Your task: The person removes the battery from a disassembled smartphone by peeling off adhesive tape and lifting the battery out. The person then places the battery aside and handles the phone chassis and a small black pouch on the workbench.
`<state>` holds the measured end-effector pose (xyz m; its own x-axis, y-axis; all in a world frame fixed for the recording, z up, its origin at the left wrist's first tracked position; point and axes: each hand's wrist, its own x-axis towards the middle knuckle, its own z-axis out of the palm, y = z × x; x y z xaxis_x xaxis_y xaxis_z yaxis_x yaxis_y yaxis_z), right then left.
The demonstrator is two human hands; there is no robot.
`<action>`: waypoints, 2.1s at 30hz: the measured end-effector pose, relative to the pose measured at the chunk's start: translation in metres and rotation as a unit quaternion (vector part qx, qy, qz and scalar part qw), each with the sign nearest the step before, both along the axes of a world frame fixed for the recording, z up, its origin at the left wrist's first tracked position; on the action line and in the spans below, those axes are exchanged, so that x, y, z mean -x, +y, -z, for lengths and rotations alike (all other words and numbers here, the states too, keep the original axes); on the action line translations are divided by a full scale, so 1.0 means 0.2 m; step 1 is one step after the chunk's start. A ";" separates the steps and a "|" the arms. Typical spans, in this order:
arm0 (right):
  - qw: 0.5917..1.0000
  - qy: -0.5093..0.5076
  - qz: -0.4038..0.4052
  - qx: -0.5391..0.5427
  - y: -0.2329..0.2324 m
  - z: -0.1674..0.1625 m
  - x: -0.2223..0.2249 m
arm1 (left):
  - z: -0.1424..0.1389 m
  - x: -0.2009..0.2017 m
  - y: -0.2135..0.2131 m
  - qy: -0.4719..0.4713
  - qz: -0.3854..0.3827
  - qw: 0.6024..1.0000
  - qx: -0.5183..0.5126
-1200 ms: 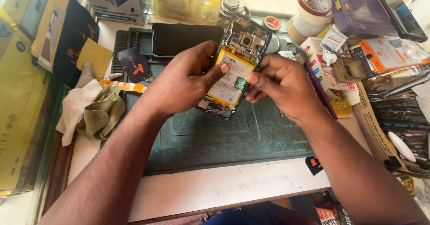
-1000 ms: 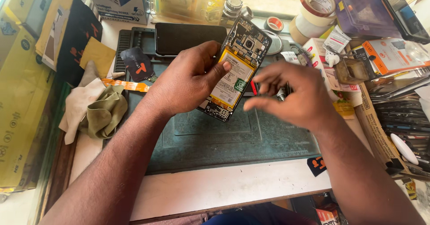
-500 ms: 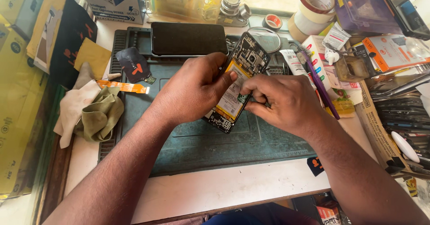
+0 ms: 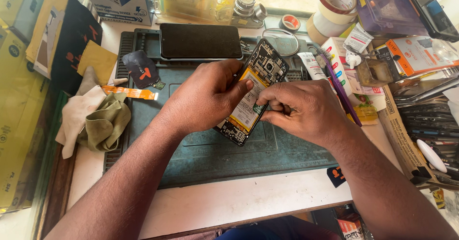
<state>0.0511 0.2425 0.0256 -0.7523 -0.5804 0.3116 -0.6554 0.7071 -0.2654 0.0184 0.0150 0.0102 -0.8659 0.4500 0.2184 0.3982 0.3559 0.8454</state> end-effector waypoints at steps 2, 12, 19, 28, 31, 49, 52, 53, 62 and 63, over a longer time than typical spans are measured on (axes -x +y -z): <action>1.000 -0.008 0.001 -0.001 0.02 0.01 0.00 | 0.01 0.01 0.01 -0.001 0.006 1.000 -0.006; 0.998 -0.028 -0.053 0.022 0.07 0.08 0.06 | 0.00 0.00 0.02 -0.006 0.008 1.000 0.003; 0.999 -0.050 0.000 0.012 0.01 0.05 0.01 | -0.01 0.00 -0.02 0.030 0.007 0.999 0.006; 0.988 -0.092 -0.089 0.081 0.01 0.01 0.03 | -0.01 0.01 -0.02 -0.017 0.006 0.999 0.036; 0.995 -0.011 -0.082 0.052 0.00 0.00 0.02 | 0.00 0.00 -0.02 -0.021 0.011 0.999 0.027; 0.987 0.039 -0.136 0.077 -0.01 0.03 0.03 | -0.04 0.01 -0.09 -0.033 0.046 0.998 -0.040; 0.986 0.039 -0.143 0.077 -0.01 0.02 0.02 | -0.05 0.00 -0.12 -0.060 0.060 0.994 -0.063; 0.985 0.037 -0.147 0.082 0.00 0.01 0.02 | -0.05 0.00 -0.13 -0.075 0.066 0.992 -0.076; 0.980 0.081 -0.157 0.091 0.02 -0.04 -0.02 | -0.05 -0.02 -0.15 -0.122 0.130 0.968 -0.178; 0.981 0.077 -0.155 0.091 0.02 -0.03 -0.03 | -0.05 -0.02 -0.15 -0.126 0.130 0.967 -0.177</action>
<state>0.0561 0.2471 0.0324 -0.4848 -0.6982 0.5268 -0.8735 0.4175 -0.2504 0.0216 -0.0159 0.0196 -0.7798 0.5950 0.1944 0.2001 -0.0573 0.9781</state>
